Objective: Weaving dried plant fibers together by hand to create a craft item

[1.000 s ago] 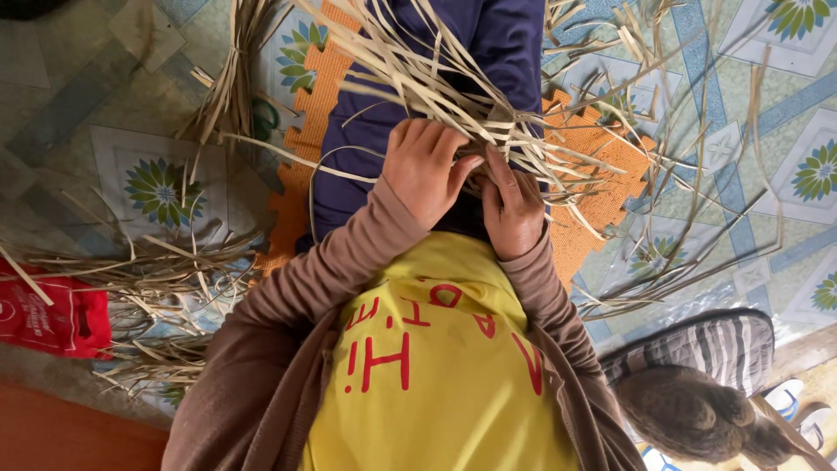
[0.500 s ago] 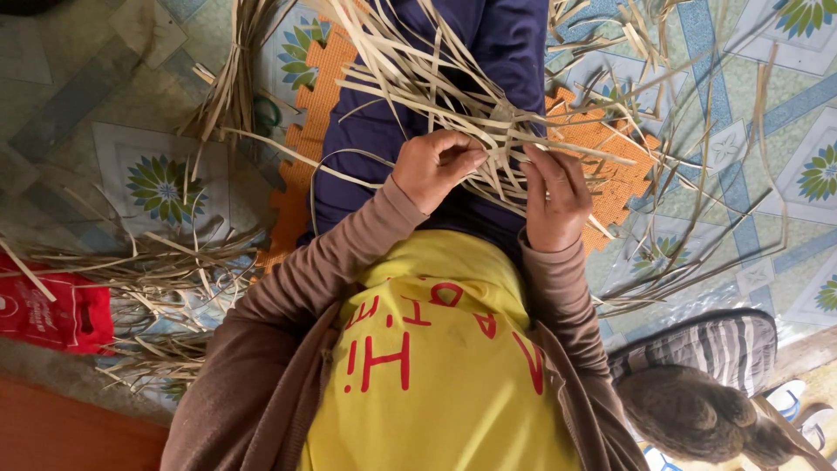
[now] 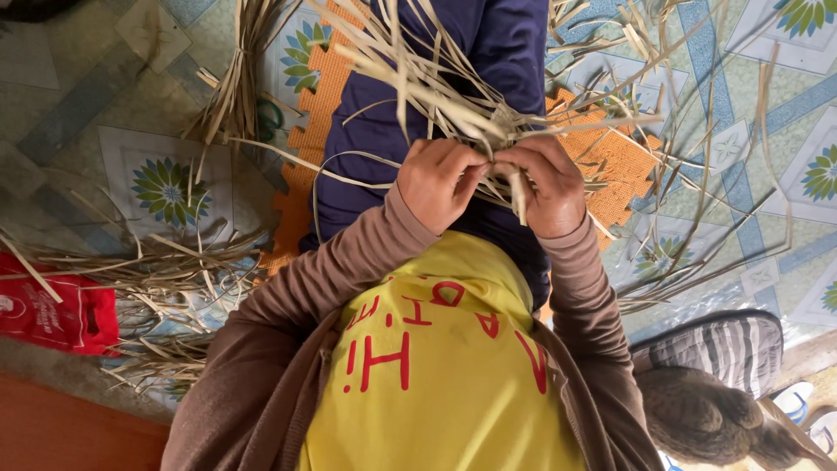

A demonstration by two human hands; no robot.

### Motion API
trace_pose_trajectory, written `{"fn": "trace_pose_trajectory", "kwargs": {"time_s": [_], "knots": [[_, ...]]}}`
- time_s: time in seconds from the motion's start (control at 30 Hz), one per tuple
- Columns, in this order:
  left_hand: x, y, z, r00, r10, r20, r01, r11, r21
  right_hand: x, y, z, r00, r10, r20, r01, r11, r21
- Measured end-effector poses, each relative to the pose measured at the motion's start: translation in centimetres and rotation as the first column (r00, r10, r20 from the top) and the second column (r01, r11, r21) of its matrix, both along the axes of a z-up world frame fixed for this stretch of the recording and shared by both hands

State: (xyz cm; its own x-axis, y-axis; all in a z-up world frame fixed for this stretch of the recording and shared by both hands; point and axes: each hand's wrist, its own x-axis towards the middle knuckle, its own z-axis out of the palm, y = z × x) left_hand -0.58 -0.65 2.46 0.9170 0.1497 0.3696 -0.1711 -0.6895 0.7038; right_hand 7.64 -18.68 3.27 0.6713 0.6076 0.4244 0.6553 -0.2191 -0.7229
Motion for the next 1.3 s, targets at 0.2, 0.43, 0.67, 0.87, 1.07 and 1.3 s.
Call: {"fn": "trace_pose_trajectory", "kwargs": {"time_s": [0.2, 0.43, 0.67, 0.87, 1.07, 1.3], "knots": [[0.1, -0.6, -0.3, 0.998, -0.06, 0.019, 0.06, 0.998, 0.021, -0.5, 0.9, 0.6, 0.994, -0.027, -0.102, 0.028, 1.0, 0.011], [0.1, -0.7, 0.5, 0.996, -0.084, -0.017, 0.077, 0.965, -0.252, -0.5, 0.1, 1.1, 0.953, 0.013, -0.303, 0.029, 0.991, 0.134], [0.1, -0.6, -2.1, 0.988, -0.128, -0.088, 0.074, 0.886, -0.457, 0.9, -4.7, 1.7, 0.741, 0.298, -0.601, 0.161, 0.791, 0.591], [0.3, 0.6, 0.2, 0.966, -0.175, -0.193, 0.053, 0.857, -0.513, 2.1, -6.6, 2.2, 0.647, 0.631, -0.429, 0.139, 0.456, 0.879], [0.2, -0.4, -1.7, 0.986, -0.136, -0.095, 0.062, 0.835, -0.546, -0.1, -1.9, 1.6, 0.905, 0.143, -0.401, -0.029, 0.96, 0.278], [0.3, -0.1, 0.4, 0.992, -0.099, -0.074, 0.088, 0.987, -0.138, -0.6, 0.8, 0.7, 0.996, -0.055, -0.077, 0.059, 0.997, 0.055]]}}
